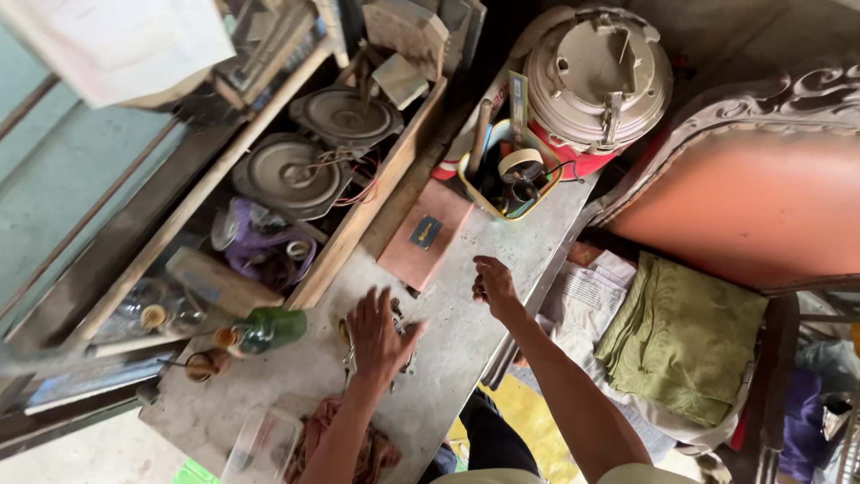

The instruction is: The person stands at a workbench and wipes metal fasteners and wrenches one at a time with a red rag, placing the wiped pieces into a clear plastic container on the bench. They briefly handle a pink rectangular box before continuing to wipe and sort the metal parts.

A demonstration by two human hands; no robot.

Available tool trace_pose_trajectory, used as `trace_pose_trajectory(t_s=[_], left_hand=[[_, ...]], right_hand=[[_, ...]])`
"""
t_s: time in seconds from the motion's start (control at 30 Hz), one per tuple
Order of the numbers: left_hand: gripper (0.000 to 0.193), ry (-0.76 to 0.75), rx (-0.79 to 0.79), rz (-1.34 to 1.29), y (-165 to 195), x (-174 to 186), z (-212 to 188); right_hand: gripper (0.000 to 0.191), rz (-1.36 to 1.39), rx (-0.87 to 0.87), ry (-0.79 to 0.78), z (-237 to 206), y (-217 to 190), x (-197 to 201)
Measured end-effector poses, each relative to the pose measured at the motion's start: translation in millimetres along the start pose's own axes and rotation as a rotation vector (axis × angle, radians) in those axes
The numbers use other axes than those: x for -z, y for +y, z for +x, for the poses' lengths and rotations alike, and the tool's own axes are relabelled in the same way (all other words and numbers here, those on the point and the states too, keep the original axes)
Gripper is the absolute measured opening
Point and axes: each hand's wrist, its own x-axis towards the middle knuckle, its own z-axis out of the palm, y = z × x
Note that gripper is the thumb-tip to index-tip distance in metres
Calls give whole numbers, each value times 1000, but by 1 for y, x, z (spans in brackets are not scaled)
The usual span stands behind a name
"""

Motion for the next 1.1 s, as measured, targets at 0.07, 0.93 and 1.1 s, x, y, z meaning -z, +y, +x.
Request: trace_pose_trajectory(t_s=[0.07,0.93,1.1], left_hand=[[104,-31,46,49,7,-16,40],[133,-229,73,87,-10,-58,111],[132,-270,33,-27,-20,-51,116]], right_hand=[[31,-63,-30,-8,9,-4,-5],[33,-53,-228,-213,53,17,-24],[39,-65,-54,-220,50,25,-30]])
